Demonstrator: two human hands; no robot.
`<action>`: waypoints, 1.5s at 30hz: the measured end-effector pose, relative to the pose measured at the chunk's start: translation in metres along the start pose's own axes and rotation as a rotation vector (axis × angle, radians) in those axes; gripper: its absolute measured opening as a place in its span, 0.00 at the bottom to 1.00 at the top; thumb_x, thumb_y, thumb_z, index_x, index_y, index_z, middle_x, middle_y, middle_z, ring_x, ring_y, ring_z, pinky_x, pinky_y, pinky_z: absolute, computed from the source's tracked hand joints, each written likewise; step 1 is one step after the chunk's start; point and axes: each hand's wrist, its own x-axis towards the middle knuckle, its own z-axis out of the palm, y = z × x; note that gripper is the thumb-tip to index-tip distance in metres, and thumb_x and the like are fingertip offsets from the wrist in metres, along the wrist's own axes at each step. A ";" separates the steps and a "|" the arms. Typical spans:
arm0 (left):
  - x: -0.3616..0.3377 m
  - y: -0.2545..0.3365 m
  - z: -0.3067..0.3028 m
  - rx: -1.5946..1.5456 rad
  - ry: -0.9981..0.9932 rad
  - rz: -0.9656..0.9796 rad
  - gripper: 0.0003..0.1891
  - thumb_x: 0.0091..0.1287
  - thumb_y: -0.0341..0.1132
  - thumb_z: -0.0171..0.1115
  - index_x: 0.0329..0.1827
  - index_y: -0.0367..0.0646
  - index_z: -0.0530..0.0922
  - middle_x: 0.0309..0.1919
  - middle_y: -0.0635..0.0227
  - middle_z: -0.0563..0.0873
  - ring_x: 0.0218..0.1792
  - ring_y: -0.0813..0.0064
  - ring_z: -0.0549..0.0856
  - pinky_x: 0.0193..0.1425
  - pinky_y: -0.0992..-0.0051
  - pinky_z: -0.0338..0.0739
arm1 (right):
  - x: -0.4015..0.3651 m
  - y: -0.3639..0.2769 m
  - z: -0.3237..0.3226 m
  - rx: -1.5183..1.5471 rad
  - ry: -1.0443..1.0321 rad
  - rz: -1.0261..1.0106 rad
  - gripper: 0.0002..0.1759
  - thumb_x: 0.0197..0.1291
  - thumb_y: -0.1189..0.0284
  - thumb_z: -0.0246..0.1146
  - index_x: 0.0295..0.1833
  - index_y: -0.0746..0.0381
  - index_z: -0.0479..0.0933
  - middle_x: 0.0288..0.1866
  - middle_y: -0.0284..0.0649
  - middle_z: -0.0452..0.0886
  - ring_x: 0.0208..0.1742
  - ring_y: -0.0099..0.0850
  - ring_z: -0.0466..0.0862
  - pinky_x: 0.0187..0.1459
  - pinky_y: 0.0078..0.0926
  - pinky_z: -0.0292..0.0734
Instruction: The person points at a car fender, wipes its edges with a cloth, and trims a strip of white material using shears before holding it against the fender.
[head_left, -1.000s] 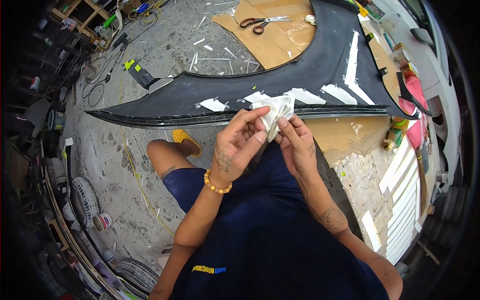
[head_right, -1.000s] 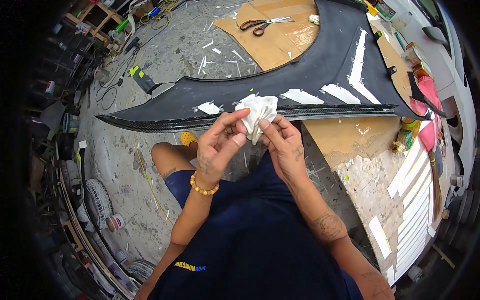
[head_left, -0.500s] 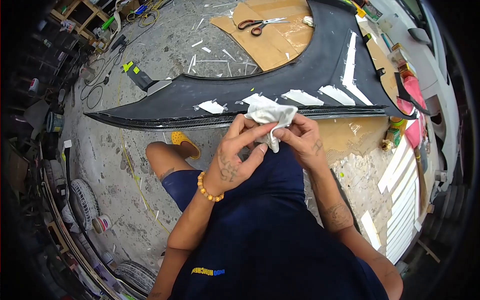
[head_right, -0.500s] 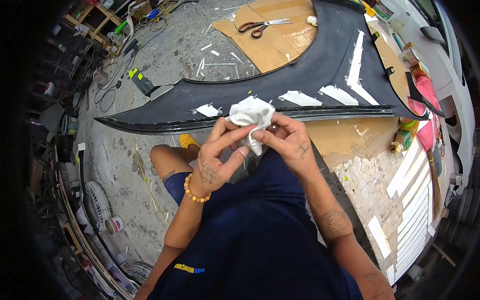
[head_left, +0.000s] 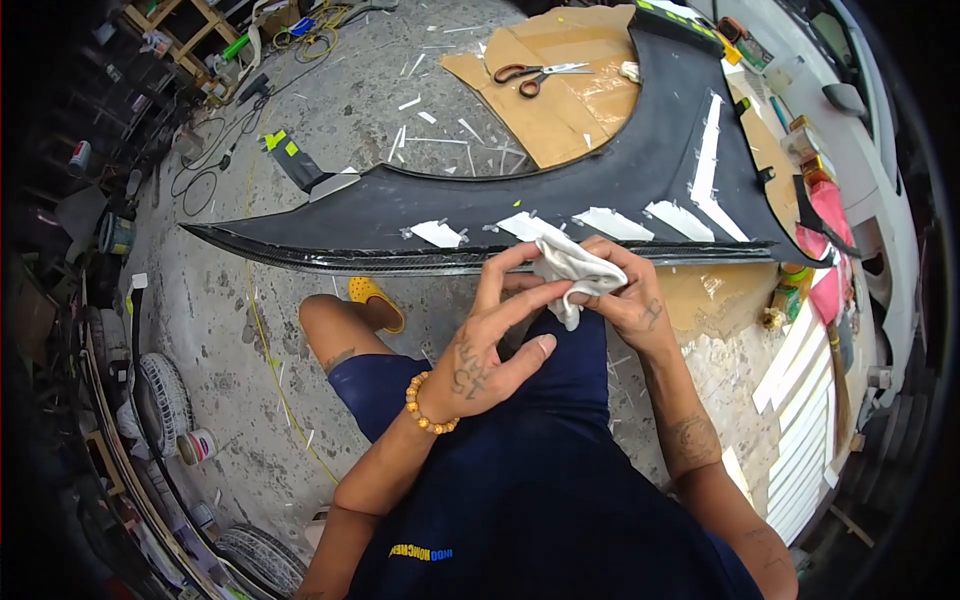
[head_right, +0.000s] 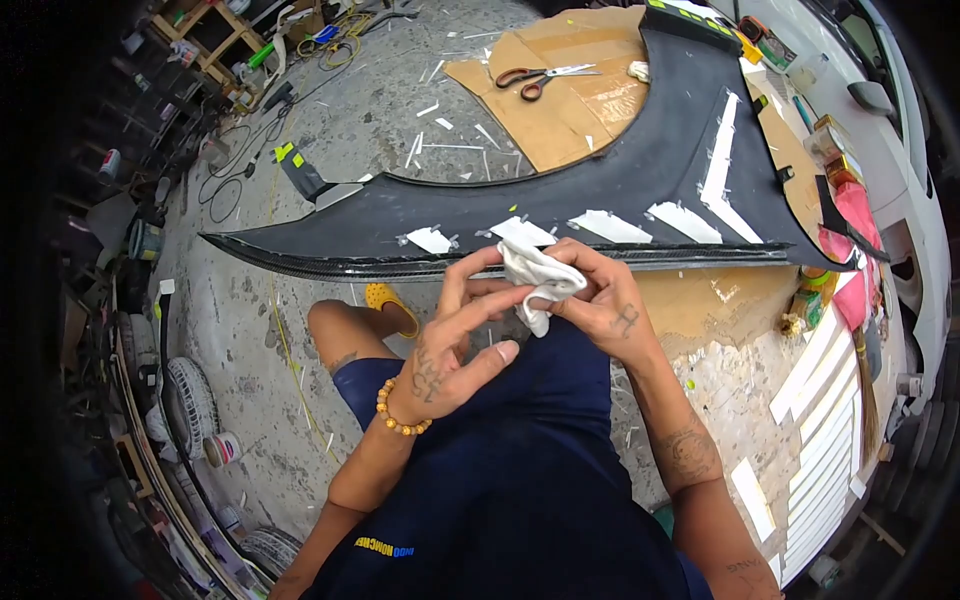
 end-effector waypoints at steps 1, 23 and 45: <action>0.000 0.002 0.000 0.018 0.003 0.008 0.28 0.61 0.23 0.63 0.68 0.42 0.77 0.72 0.57 0.62 0.64 0.61 0.75 0.69 0.63 0.74 | 0.001 -0.001 0.000 -0.018 0.000 -0.008 0.14 0.56 0.83 0.70 0.49 0.68 0.81 0.47 0.33 0.79 0.47 0.21 0.79 0.49 0.19 0.73; -0.009 -0.020 -0.015 -1.145 -0.169 -0.129 0.40 0.72 0.35 0.58 0.84 0.40 0.48 0.39 0.65 0.78 0.32 0.78 0.74 0.38 0.74 0.75 | 0.001 0.027 0.024 0.645 0.103 -0.043 0.25 0.64 0.77 0.70 0.65 0.72 0.74 0.61 0.44 0.83 0.60 0.30 0.82 0.63 0.27 0.76; -0.005 -0.013 -0.009 0.636 -0.033 0.053 0.41 0.65 0.24 0.62 0.80 0.67 0.63 0.23 0.66 0.74 0.22 0.61 0.79 0.30 0.62 0.77 | -0.019 0.033 -0.009 0.481 0.243 -0.048 0.19 0.67 0.77 0.66 0.61 0.72 0.77 0.56 0.43 0.85 0.56 0.28 0.83 0.62 0.28 0.76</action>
